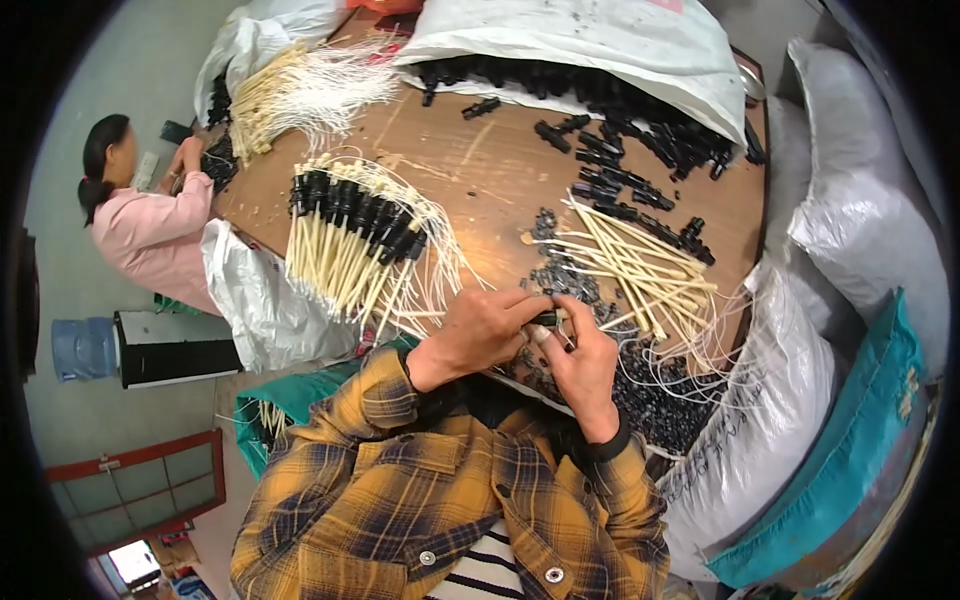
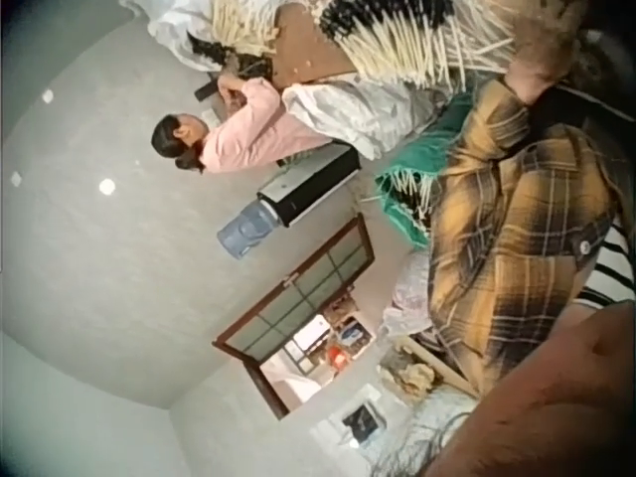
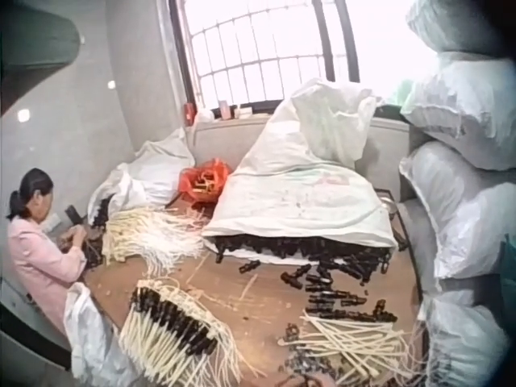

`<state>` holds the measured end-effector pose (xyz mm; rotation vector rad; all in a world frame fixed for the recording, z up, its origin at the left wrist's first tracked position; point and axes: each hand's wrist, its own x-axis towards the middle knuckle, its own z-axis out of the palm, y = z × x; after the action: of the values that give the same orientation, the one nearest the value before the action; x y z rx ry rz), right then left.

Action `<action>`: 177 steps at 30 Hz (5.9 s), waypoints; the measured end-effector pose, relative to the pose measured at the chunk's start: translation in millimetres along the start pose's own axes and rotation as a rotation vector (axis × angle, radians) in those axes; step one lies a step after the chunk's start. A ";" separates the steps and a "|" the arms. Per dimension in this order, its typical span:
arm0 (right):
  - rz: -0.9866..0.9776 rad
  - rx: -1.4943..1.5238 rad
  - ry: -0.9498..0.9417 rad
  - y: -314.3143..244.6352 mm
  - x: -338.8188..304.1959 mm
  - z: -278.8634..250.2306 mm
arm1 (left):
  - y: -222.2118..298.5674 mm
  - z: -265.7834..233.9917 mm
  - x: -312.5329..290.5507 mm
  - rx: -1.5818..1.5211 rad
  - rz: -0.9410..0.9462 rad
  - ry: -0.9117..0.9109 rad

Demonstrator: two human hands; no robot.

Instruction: The person picks up a black plastic connector and a white tube, fits the tube into the connector, and slides a small black ring over the tube to secure the connection. This process is repeated, with each assembled piece placed onto a growing pile on the table.

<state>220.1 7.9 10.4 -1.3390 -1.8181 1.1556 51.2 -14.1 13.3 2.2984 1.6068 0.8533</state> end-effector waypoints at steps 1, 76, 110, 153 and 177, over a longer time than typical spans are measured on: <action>-0.231 -0.097 0.124 -2.8 1.0 1.2 | -1.3 -2.3 -2.3 -0.083 -0.017 0.113; -0.251 0.068 -0.284 5.2 3.7 -16.3 | -18.3 7.5 12.7 -1.078 -0.873 -0.238; -0.320 -0.301 -0.153 8.2 -2.2 -0.8 | -25.1 -0.6 -1.1 -0.473 -0.033 0.026; 0.243 0.285 -0.027 42.7 1.9 6.4 | 13.9 24.0 12.0 -0.891 -0.431 -0.064; -0.332 -0.297 0.354 26.0 -9.5 11.9 | 11.7 25.8 -1.0 -0.916 -0.642 0.041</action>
<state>224.2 -1.7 -17.9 -1.2416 -1.8973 0.4556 74.8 -15.6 -2.3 1.0700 1.3893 1.1227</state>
